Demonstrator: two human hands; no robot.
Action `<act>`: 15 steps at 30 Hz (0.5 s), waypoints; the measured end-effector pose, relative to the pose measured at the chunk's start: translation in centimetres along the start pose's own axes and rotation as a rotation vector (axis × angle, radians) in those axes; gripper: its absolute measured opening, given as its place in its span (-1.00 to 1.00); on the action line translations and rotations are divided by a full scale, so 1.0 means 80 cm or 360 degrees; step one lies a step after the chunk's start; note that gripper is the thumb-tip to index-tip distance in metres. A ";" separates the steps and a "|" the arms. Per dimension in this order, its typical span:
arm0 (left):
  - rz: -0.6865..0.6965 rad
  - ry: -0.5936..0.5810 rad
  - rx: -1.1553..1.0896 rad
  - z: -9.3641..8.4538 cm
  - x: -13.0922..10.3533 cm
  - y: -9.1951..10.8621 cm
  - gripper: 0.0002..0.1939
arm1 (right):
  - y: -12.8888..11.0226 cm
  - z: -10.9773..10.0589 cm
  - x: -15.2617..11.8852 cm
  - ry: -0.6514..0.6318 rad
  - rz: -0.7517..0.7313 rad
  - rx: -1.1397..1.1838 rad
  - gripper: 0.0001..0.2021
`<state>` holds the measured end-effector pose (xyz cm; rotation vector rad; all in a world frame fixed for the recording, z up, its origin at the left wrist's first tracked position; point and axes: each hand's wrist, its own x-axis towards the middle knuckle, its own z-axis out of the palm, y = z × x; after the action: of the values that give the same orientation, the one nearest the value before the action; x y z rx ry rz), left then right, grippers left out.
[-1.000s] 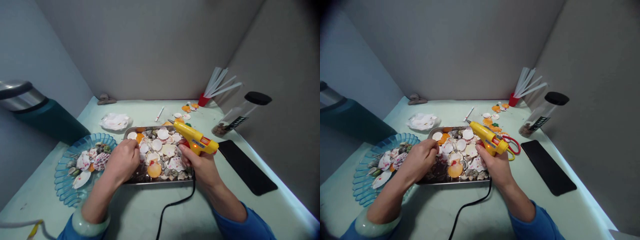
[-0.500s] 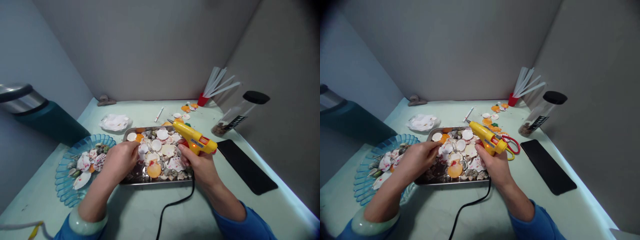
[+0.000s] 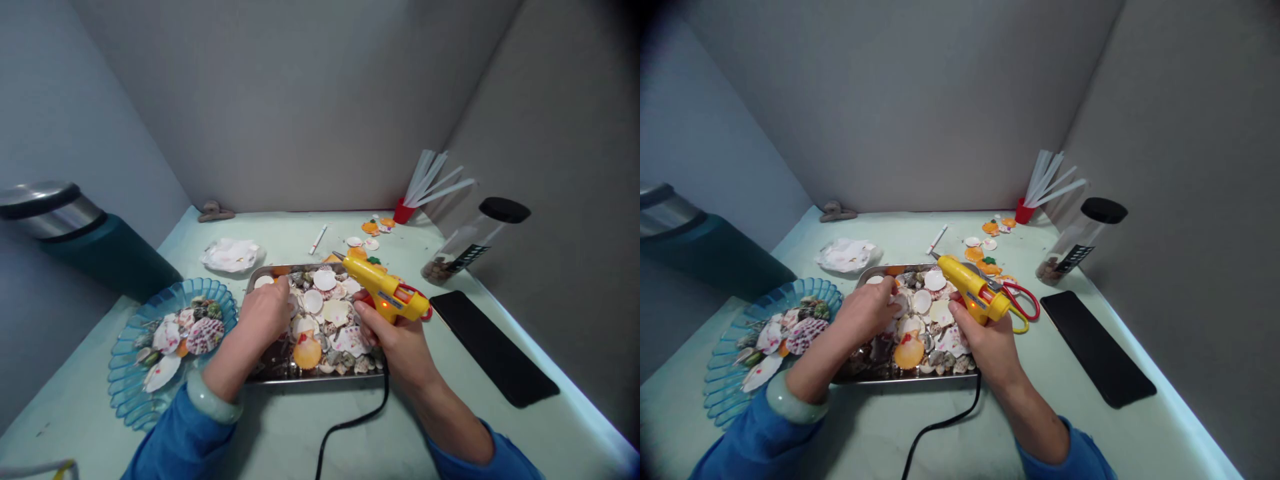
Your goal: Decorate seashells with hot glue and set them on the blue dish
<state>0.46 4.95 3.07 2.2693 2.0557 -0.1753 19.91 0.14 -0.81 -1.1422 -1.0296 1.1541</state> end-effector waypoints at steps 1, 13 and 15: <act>0.0022 0.0017 -0.0029 -0.001 0.000 -0.001 -0.67 | 0.000 0.000 0.000 -0.0001 0.0010 0.0011 -0.78; 0.0171 0.0055 -0.0019 0.002 0.007 -0.001 -0.69 | 0.000 0.001 0.001 0.0004 0.0031 -0.0023 -0.78; 0.0229 0.0062 -0.0013 0.004 0.010 0.003 -0.69 | 0.000 0.000 0.001 0.0011 0.0011 -0.0032 -0.78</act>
<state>0.73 5.71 2.60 2.4226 1.8967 -0.1144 19.89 0.22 -0.84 -1.1660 -1.0349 1.1469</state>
